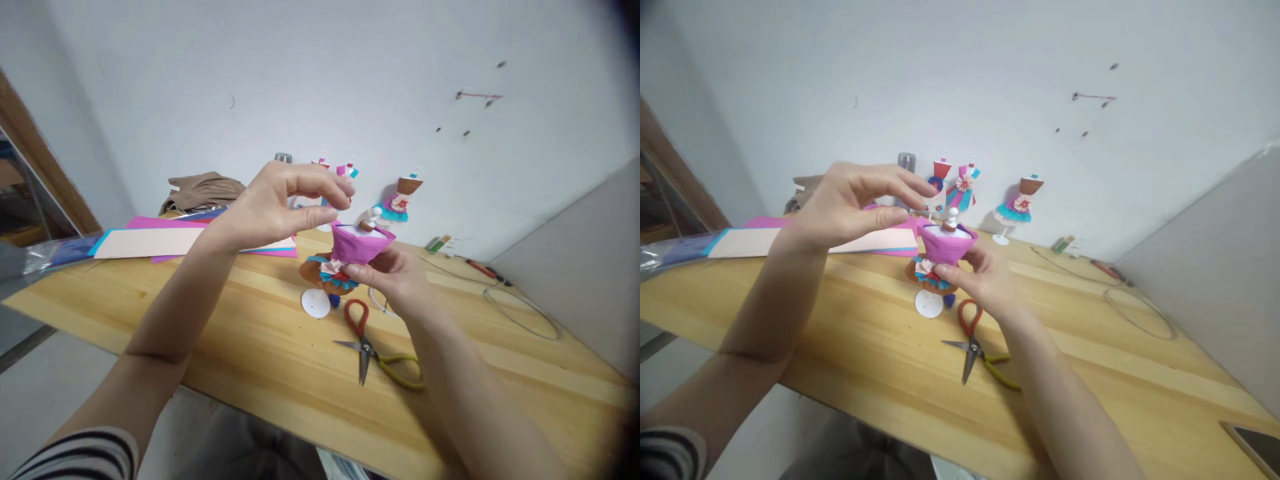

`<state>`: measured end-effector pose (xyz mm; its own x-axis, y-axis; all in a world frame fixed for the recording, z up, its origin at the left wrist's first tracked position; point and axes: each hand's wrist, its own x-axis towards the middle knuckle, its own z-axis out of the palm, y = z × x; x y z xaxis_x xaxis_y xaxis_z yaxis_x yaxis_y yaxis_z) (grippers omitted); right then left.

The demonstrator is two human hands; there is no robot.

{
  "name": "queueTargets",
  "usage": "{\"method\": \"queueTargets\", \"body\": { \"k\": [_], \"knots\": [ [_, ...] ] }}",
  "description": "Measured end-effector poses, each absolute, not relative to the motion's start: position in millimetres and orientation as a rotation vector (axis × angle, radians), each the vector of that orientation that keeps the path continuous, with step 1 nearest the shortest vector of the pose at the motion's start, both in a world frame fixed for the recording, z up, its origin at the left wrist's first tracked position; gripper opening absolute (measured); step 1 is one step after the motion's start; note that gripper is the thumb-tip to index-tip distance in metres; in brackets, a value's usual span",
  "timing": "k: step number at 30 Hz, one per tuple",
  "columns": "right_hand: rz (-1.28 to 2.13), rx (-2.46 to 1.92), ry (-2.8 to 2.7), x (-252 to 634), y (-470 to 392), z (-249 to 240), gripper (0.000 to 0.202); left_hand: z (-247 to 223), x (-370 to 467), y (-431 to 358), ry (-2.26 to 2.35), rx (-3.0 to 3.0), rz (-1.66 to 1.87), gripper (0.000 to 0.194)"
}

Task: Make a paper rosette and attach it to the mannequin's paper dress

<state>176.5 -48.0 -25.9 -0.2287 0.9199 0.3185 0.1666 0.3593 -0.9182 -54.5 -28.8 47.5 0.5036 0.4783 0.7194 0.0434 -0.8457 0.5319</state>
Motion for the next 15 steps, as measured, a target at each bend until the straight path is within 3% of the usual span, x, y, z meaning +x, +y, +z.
{"method": "queueTargets", "body": {
  "k": [8, 15],
  "knots": [
    [0.914, -0.874, -1.731, 172, -46, -24, 0.028, 43, -49, -16, 0.32, 2.599, 1.152, 0.021],
    [0.887, -0.797, -1.738, 174, -40, -25, 0.041, 34, -38, -12, 0.413, 2.513, 1.162, 0.007]
  ]
}}
